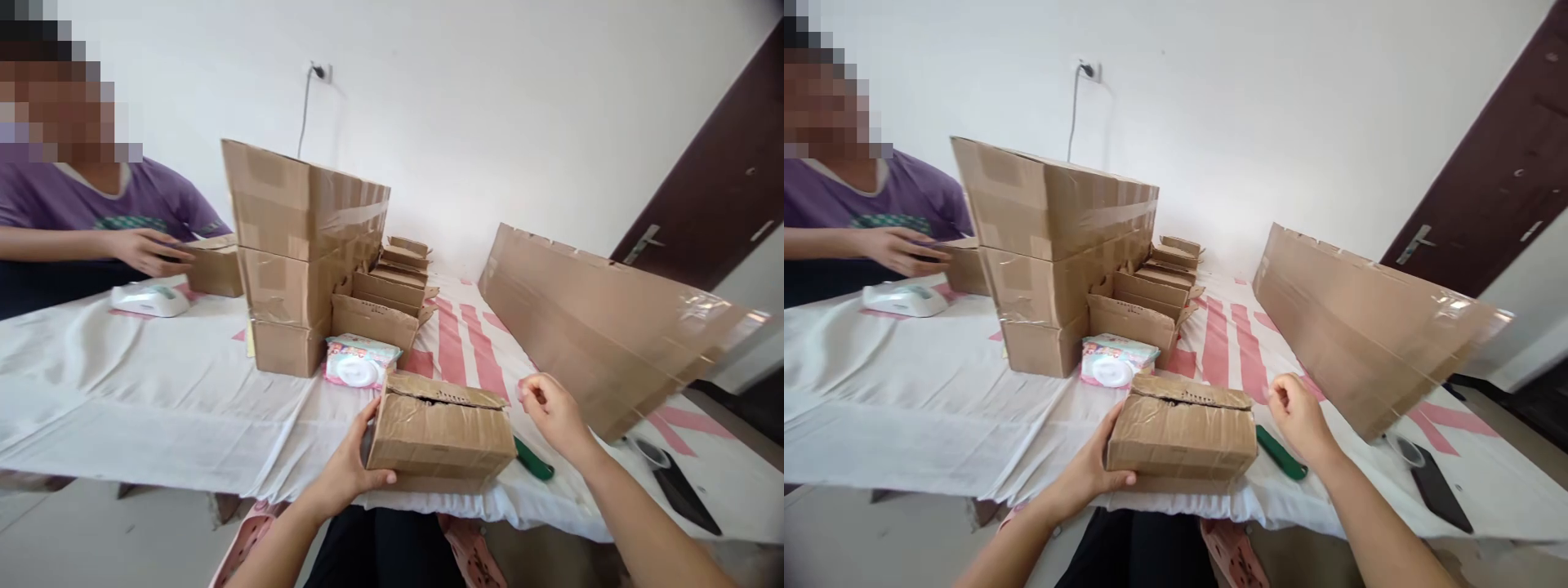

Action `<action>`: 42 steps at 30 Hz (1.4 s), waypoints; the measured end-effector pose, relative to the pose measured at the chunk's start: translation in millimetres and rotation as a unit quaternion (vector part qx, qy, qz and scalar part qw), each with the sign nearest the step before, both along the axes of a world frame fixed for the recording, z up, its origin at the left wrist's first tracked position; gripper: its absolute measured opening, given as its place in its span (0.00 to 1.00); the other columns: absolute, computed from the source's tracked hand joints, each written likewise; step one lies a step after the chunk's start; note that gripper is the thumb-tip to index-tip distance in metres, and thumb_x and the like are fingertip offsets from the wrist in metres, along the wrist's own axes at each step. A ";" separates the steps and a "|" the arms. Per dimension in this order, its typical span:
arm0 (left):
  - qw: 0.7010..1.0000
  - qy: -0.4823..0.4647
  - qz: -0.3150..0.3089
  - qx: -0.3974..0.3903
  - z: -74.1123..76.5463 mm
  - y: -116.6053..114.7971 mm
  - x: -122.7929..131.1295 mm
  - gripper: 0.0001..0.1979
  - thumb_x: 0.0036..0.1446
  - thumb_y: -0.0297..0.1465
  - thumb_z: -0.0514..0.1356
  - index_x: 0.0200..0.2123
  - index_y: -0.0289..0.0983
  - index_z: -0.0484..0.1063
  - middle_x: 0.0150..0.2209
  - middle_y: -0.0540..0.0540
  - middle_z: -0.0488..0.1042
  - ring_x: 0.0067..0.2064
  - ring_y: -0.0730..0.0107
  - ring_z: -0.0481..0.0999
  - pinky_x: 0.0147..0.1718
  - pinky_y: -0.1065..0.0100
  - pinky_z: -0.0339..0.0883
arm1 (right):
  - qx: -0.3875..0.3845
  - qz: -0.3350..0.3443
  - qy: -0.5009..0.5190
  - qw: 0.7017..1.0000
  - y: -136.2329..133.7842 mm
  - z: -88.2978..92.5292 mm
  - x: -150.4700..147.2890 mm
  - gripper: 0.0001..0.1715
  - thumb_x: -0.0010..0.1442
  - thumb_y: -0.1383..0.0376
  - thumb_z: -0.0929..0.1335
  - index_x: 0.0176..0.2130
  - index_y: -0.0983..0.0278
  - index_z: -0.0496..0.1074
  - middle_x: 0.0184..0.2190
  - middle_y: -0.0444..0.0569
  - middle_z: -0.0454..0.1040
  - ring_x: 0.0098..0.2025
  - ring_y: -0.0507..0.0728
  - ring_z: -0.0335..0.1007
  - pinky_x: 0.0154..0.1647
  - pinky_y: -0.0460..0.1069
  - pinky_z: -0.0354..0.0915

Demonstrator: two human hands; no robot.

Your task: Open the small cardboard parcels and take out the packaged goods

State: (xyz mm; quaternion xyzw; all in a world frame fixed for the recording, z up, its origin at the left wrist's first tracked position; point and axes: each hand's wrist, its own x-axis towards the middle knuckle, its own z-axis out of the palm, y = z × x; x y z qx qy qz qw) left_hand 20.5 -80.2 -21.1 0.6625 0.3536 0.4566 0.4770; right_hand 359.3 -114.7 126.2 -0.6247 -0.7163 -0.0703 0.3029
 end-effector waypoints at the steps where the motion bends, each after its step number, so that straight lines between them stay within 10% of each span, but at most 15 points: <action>1: 1.000 0.008 0.003 -0.001 -0.7 0.5 -0.1 0.57 0.40 0.49 0.72 0.68 0.43 0.47 0.67 0.37 0.56 0.68 0.39 0.54 0.65 0.40 0.47 | -0.009 -0.023 -0.008 1.000 -8.8 -6.0 19.9 0.08 0.60 0.63 0.59 0.29 0.59 0.62 0.29 0.48 0.71 0.31 0.56 0.67 0.30 0.49 0.64; 8: 0.997 0.073 0.019 -0.019 -7.7 6.0 -2.4 0.54 0.45 0.49 0.69 0.68 0.42 0.45 0.65 0.37 0.60 0.66 0.41 0.58 0.65 0.41 0.50 | -0.122 -0.156 -0.087 0.976 -84.5 -51.1 115.2 0.08 0.57 0.70 0.61 0.27 0.60 0.65 0.31 0.49 0.70 0.32 0.57 0.68 0.35 0.51 0.62; 17: 0.997 0.074 0.019 -0.031 -6.3 5.1 -2.3 0.53 0.46 0.48 0.69 0.68 0.42 0.45 0.66 0.37 0.58 0.66 0.40 0.59 0.64 0.41 0.53 | -0.218 -0.140 -0.118 0.959 -116.7 -98.3 109.2 0.12 0.57 0.75 0.63 0.27 0.62 0.68 0.32 0.51 0.72 0.39 0.60 0.71 0.41 0.51 0.64; 24: 0.997 0.069 0.006 -0.032 -7.6 5.6 -2.7 0.56 0.44 0.50 0.69 0.69 0.41 0.44 0.67 0.35 0.57 0.66 0.42 0.60 0.64 0.45 0.55 | -0.201 -0.094 -0.098 0.970 -100.6 -71.8 91.2 0.03 0.57 0.65 0.68 0.34 0.62 0.72 0.37 0.52 0.74 0.41 0.62 0.73 0.43 0.55 0.68; 34: 0.998 0.033 -0.007 -0.047 -7.0 3.8 -1.8 0.59 0.42 0.50 0.71 0.69 0.41 0.42 0.64 0.34 0.62 0.66 0.43 0.59 0.64 0.47 0.54 | -0.041 0.091 0.074 0.992 -58.4 -35.6 -10.0 0.22 0.66 0.52 0.63 0.54 0.60 0.66 0.53 0.57 0.70 0.56 0.65 0.67 0.55 0.61 0.68; 42: 0.998 -0.029 -0.027 -0.050 0.3 1.1 0.7 0.62 0.37 0.52 0.73 0.69 0.39 0.45 0.65 0.33 0.60 0.65 0.41 0.60 0.63 0.47 0.56 | -0.083 0.201 0.271 0.938 -59.0 -27.0 -20.5 0.20 0.70 0.49 0.57 0.39 0.59 0.68 0.47 0.54 0.75 0.55 0.63 0.67 0.55 0.59 0.66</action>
